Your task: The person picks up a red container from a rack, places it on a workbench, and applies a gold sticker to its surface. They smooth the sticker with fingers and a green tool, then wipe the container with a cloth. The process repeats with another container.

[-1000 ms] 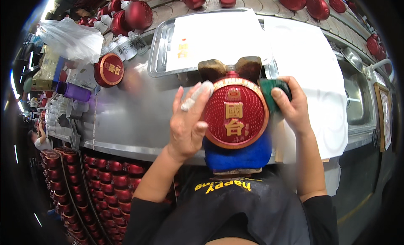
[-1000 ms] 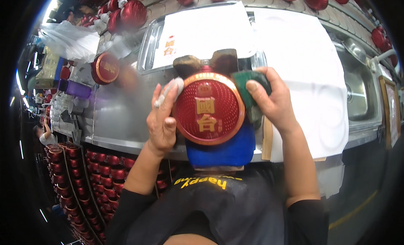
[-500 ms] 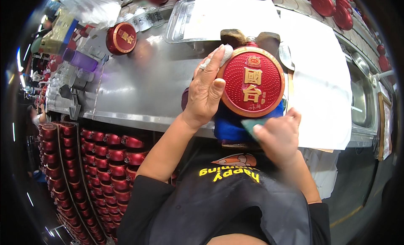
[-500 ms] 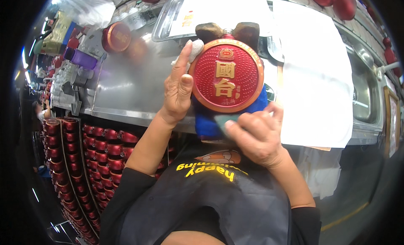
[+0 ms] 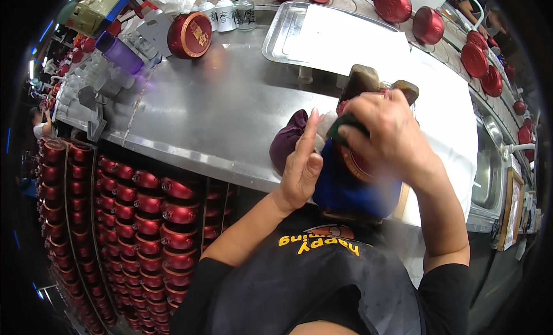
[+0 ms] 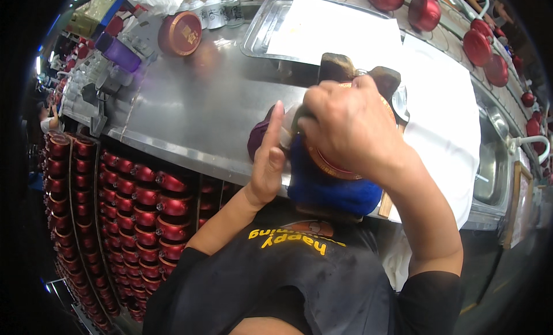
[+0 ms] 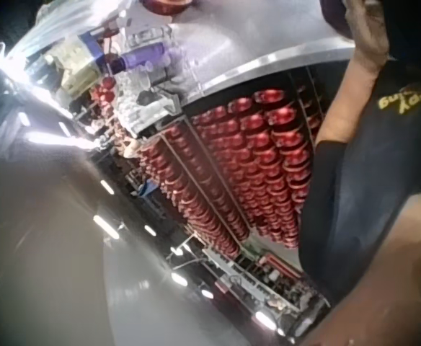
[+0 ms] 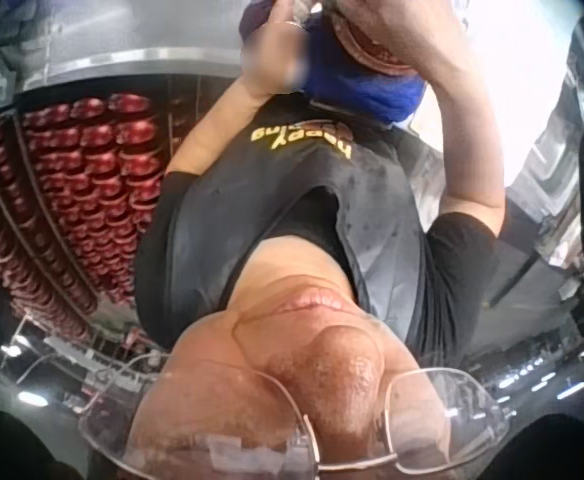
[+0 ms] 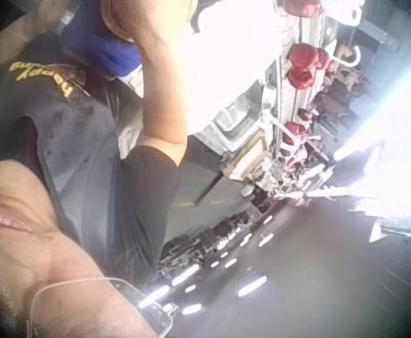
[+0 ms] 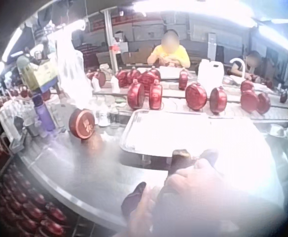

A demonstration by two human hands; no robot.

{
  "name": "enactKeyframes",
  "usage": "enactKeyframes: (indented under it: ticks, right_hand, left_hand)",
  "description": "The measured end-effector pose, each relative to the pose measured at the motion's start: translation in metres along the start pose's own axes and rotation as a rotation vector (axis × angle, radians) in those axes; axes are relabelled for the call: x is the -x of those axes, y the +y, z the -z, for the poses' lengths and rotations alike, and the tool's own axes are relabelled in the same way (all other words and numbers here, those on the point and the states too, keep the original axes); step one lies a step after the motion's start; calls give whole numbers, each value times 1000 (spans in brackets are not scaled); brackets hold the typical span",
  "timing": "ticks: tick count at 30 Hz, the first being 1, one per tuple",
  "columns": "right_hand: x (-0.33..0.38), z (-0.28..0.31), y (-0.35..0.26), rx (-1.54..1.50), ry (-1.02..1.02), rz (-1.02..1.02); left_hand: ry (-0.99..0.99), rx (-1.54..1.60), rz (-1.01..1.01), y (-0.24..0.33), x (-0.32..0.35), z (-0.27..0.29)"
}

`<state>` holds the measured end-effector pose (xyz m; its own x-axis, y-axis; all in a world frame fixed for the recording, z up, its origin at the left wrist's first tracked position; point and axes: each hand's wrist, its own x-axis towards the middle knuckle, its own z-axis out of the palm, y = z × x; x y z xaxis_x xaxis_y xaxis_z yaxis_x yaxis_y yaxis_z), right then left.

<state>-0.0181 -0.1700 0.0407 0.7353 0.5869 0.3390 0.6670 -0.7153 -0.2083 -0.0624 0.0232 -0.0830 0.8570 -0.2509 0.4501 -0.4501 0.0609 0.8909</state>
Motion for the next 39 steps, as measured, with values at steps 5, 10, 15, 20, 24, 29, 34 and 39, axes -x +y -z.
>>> enactKeyframes:
  ticks: [5, 10, 15, 20, 24, 29, 34, 39]
  right_hand:
    - [-25, 4, 34, -46, 82, -309]
    - [34, 13, 34, -208, 383, -614]
    - [113, 1, 13, -477, 558, -774]
    - [138, -6, 9, -719, 628, -790]
    - [141, -5, 9, -634, 577, -764]
    - [140, -7, 4, -619, 562, -757]
    - [138, -6, 0, -596, 553, -703]
    - [136, -8, 0, -598, 546, -660]
  left_hand:
    - [-34, -35, 9, -7, 5, -2]
    - [-111, -202, -61, -12, 4, -2]
    - [-155, -184, 9, -9, 0, -5]
    - [-103, -41, 91, -7, 0, -12]
    - [-54, -10, 119, -4, 0, -16]
    - [-29, -20, 121, -2, -1, -18]
    - [-12, 84, 146, -2, -2, -17]
    - [-20, 61, 134, -2, -2, -16]
